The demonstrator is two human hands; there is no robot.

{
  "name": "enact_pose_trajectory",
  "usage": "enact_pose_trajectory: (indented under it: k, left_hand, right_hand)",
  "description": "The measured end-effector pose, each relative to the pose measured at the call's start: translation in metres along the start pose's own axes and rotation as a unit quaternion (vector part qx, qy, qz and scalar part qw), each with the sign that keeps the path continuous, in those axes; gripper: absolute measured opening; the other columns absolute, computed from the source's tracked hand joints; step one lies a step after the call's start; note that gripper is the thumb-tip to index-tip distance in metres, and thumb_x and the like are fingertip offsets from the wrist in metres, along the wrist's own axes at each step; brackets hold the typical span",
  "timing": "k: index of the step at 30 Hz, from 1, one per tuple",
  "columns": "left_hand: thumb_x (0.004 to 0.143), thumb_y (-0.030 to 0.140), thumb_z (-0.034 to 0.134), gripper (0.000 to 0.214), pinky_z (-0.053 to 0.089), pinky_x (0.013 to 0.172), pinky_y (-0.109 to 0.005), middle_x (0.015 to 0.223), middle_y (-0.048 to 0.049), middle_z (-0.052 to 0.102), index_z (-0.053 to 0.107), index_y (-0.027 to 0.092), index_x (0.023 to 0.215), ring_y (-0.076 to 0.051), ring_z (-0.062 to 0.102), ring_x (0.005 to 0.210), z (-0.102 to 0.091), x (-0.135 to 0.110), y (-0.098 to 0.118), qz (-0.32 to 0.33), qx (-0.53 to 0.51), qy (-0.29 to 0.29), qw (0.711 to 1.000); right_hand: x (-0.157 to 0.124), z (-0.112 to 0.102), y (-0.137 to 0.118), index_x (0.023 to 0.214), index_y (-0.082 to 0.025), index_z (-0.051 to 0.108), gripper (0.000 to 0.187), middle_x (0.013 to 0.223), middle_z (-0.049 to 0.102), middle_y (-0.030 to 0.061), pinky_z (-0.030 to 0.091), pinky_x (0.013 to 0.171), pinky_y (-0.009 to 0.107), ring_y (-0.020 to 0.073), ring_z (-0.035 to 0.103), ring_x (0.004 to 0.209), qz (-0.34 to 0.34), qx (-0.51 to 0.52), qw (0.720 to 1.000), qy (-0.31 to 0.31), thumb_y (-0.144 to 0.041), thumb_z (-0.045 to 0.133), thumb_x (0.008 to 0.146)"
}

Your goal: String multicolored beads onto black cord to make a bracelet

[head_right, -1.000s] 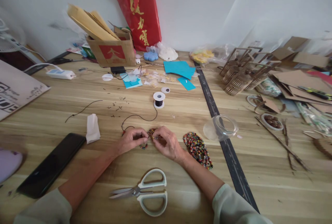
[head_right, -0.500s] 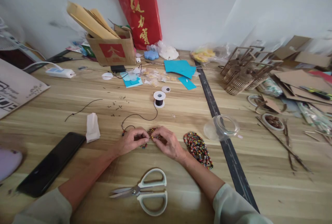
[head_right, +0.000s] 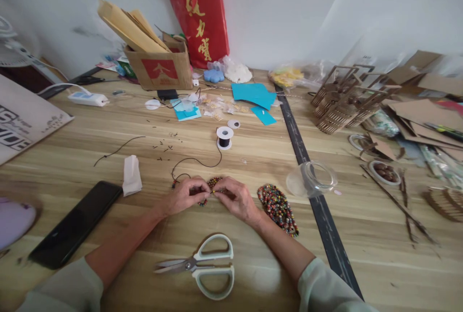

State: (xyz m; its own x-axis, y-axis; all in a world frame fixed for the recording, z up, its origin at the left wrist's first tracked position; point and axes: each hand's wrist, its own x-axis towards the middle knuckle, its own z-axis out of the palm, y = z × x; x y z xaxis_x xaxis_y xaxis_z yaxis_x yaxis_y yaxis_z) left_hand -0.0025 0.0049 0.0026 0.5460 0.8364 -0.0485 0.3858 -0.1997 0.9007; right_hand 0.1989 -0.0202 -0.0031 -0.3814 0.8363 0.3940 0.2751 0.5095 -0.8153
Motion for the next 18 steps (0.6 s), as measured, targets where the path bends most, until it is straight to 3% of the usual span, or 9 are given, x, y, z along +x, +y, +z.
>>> enact_pose_trajectory:
  k: [18]
  left_hand:
    - [0.077,0.020,0.061,0.009,0.044,0.059,-0.018,0.074,-0.0019,0.062,0.068,0.014,0.076,-0.011,0.056,0.064,-0.0014,-0.0009,0.0036,-0.005,0.024,0.001,1.000]
  right_hand:
    - [0.0013,0.0005,0.0021,0.091,-0.017,0.067,0.016,0.085,0.067,0.0085,0.051,0.076,0.032,0.0188,0.063,0.083,-0.014,0.003,1.000,-0.015,-0.029,0.056,0.091]
